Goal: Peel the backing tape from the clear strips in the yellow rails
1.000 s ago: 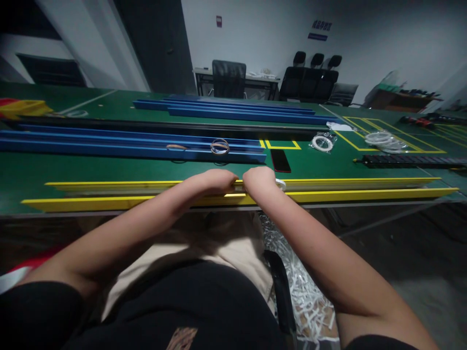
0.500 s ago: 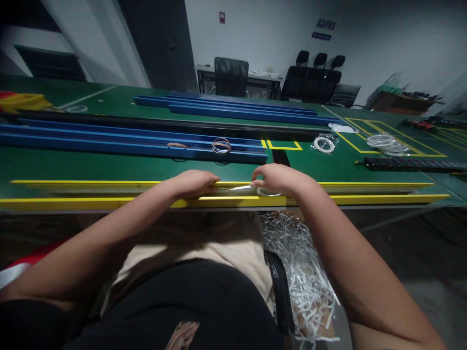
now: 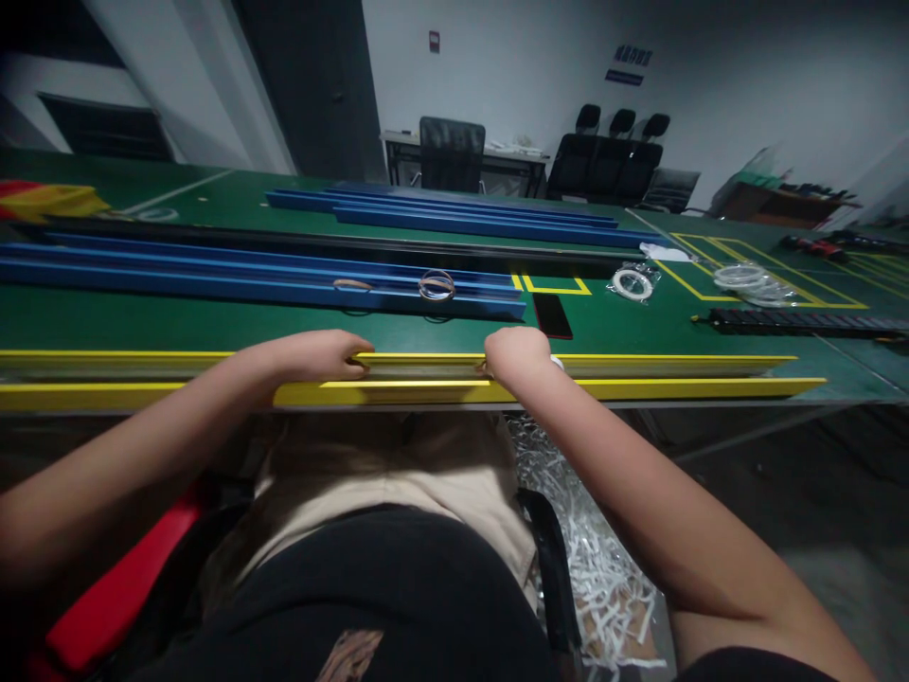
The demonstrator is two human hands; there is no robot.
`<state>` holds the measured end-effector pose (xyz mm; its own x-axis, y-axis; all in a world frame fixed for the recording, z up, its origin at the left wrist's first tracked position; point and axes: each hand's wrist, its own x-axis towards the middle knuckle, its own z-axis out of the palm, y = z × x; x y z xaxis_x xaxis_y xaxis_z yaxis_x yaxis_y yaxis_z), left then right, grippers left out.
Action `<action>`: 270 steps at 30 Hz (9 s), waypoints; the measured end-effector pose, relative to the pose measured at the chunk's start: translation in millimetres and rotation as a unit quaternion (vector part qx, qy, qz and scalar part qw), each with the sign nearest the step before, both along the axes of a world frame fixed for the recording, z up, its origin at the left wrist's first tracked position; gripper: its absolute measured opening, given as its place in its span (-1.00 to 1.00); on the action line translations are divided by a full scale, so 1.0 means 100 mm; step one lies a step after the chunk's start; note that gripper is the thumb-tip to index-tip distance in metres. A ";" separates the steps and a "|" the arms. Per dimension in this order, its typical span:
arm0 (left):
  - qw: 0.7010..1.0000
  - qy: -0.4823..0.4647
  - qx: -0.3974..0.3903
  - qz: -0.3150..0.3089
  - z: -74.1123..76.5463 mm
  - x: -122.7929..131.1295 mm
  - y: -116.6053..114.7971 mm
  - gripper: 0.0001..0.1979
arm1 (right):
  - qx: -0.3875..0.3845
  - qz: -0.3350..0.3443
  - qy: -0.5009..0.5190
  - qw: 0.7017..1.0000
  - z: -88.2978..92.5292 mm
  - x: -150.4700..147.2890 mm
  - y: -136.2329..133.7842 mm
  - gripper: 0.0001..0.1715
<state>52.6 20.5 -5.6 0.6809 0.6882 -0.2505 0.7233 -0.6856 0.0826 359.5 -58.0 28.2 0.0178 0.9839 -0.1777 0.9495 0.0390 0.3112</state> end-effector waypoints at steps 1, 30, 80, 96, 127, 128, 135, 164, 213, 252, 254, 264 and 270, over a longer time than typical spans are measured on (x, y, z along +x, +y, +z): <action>1.000 0.003 0.011 0.000 0.00 0.08 -0.01 -0.63 | 0.005 0.005 0.001 1.000 -0.01 -0.01 0.00 -0.43; 0.992 -0.032 0.047 -0.111 0.03 0.82 -0.12 -0.72 | -0.082 0.058 0.114 0.988 0.23 0.49 -0.05 -0.42; 0.998 -0.028 -0.054 0.003 0.00 -0.41 0.15 -0.62 | -0.060 0.049 0.049 0.996 0.32 0.20 0.01 -0.43; 0.999 0.014 0.037 -0.029 0.08 1.13 -0.08 -0.65 | -0.005 0.016 -0.002 1.000 -0.02 -0.16 0.09 -0.62; 1.000 -0.019 0.014 -0.003 -0.01 -0.27 0.16 -0.64 | -0.001 0.016 0.001 1.000 0.04 -0.18 0.25 -0.31; 1.000 -0.012 0.020 0.005 -0.01 -0.21 0.15 -0.63 | 0.003 0.015 0.000 1.000 0.02 -0.19 0.26 -0.34; 0.998 0.012 0.061 -0.017 0.00 0.53 0.07 -0.62 | 0.006 0.007 0.004 1.000 -0.01 -0.26 0.28 -0.43; 0.998 -0.016 0.035 -0.056 0.01 0.17 0.13 -0.69 | -0.028 0.151 0.187 0.970 0.00 -0.20 0.18 -0.46; 0.994 -0.061 0.041 -0.075 0.00 1.43 -0.05 -0.67 | 0.087 0.058 0.138 0.985 -0.62 0.18 -0.04 -0.47; 0.994 -0.058 0.061 -0.067 -0.03 1.44 -0.06 -0.67 | 0.303 0.036 0.287 0.908 -1.04 0.36 0.20 -0.55; 0.994 -0.055 0.065 -0.062 -0.03 1.44 -0.06 -0.65 | 0.307 0.022 0.288 0.907 -1.06 0.37 0.20 -0.63; 0.992 -0.053 0.090 -0.071 -0.01 1.45 -0.09 -0.67 | 0.299 -0.025 0.290 0.909 -1.07 0.41 0.21 -0.77; 0.991 -0.054 0.087 -0.085 -0.02 1.46 -0.07 -0.71 | 0.313 -0.014 0.259 0.914 -1.11 0.40 0.21 -0.76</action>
